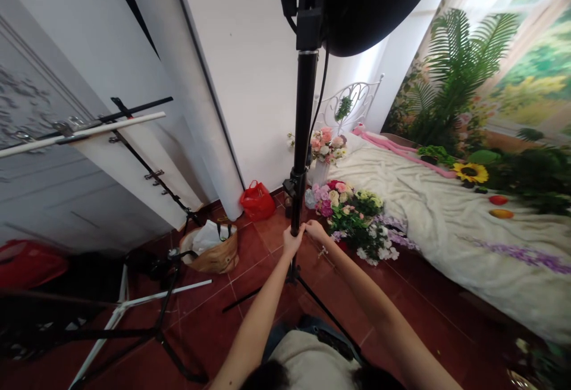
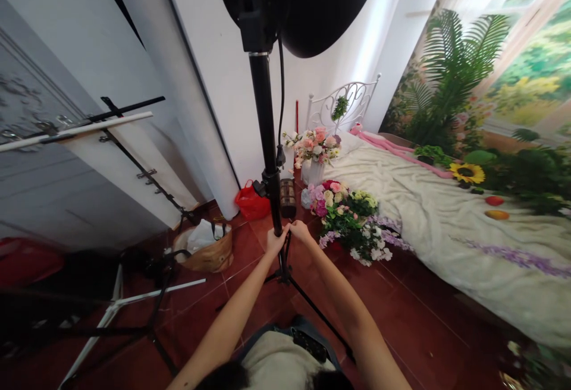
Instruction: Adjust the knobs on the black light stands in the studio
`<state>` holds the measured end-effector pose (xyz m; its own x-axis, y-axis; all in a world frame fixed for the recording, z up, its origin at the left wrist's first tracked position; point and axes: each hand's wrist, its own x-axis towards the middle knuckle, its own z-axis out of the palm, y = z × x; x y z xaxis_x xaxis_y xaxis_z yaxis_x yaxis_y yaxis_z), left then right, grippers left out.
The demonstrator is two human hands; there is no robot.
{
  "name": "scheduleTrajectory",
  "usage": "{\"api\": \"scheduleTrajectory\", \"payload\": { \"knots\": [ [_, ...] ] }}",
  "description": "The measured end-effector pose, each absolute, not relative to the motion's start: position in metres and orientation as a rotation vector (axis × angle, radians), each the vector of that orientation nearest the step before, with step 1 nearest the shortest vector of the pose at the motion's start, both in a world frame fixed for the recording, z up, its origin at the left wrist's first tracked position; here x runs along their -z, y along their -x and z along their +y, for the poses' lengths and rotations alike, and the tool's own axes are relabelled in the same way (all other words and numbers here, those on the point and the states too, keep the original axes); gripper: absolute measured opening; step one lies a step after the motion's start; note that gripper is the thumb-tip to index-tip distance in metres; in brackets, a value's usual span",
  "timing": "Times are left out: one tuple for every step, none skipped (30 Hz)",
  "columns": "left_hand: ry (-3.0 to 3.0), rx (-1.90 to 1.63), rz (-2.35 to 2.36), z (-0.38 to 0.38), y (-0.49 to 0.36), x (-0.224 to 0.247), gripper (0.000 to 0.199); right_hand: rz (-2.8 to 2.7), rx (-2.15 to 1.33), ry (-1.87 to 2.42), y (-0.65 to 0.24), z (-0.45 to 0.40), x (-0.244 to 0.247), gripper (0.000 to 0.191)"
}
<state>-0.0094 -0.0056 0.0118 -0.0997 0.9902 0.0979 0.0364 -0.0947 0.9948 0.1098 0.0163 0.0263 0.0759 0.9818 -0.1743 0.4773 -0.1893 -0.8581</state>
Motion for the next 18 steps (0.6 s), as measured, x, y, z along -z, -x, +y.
{"api": "scheduleTrajectory", "payload": {
  "knots": [
    [-1.252, -1.34, 1.255, -0.005, 0.01, -0.012, 0.037, -1.497, -0.975, 1.756, -0.111, 0.014, -0.023, 0.03],
    [-1.251, -1.34, 1.253, -0.005, 0.01, -0.012, 0.037, -1.542, -0.897, 1.748, -0.112, 0.01, -0.02, 0.032],
    [-1.251, -1.341, 1.251, -0.005, 0.01, -0.012, 0.037, -1.6, -0.808, 1.726, -0.112, 0.007, -0.015, 0.034],
    [-1.252, -1.339, 1.247, -0.005, 0.01, -0.012, 0.037, -1.669, -0.704, 1.703, -0.112, 0.003, -0.01, 0.036],
    [-1.25, -1.339, 1.245, -0.005, 0.01, -0.012, 0.036, -1.73, -0.601, 1.681, -0.112, 0.0, -0.005, 0.039],
    [-1.245, -1.34, 1.245, -0.005, 0.011, -0.012, 0.036, -1.775, -0.514, 1.666, -0.112, -0.002, -0.001, 0.041],
    [-1.236, -1.34, 1.247, -0.005, 0.011, -0.012, 0.036, -1.799, -0.453, 1.659, -0.111, -0.003, 0.004, 0.043],
    [-1.226, -1.34, 1.249, -0.005, 0.011, -0.011, 0.036, -1.811, -0.401, 1.657, -0.111, -0.003, 0.008, 0.046],
    [-1.218, -1.341, 1.248, -0.005, 0.012, -0.011, 0.036, -1.82, -0.359, 1.66, -0.11, -0.002, 0.012, 0.048],
    [-1.216, -1.34, 1.24, -0.005, 0.012, -0.011, 0.036, -1.828, -0.323, 1.663, -0.11, -0.001, 0.015, 0.049],
    [-1.216, -1.337, 1.228, -0.005, 0.012, -0.01, 0.036, -1.84, -0.297, 1.663, -0.11, 0.001, 0.018, 0.05],
    [-1.217, -1.335, 1.213, -0.005, 0.013, -0.01, 0.035, -1.853, -0.274, 1.658, -0.109, 0.003, 0.02, 0.051],
    [-1.216, -1.334, 1.201, -0.004, 0.013, -0.01, 0.035, -1.862, -0.254, 1.649, -0.109, 0.005, 0.021, 0.051],
    [-1.212, -1.331, 1.193, -0.004, 0.013, -0.01, 0.035, -1.869, -0.241, 1.633, -0.108, 0.007, 0.022, 0.051],
    [-1.205, -1.327, 1.19, -0.004, 0.013, -0.01, 0.035, -1.875, -0.237, 1.615, -0.108, 0.008, 0.022, 0.051],
    [-1.194, -1.325, 1.192, -0.004, 0.013, -0.011, 0.036, -1.878, -0.245, 1.607, -0.107, 0.009, 0.021, 0.052],
    [-1.185, -1.325, 1.195, -0.004, 0.013, -0.011, 0.036, -1.879, -0.266, 1.617, -0.106, 0.01, 0.021, 0.052],
    [-1.181, -1.324, 1.195, -0.004, 0.013, -0.012, 0.036, -1.881, -0.298, 1.652, -0.106, 0.011, 0.019, 0.052]
  ]
}}
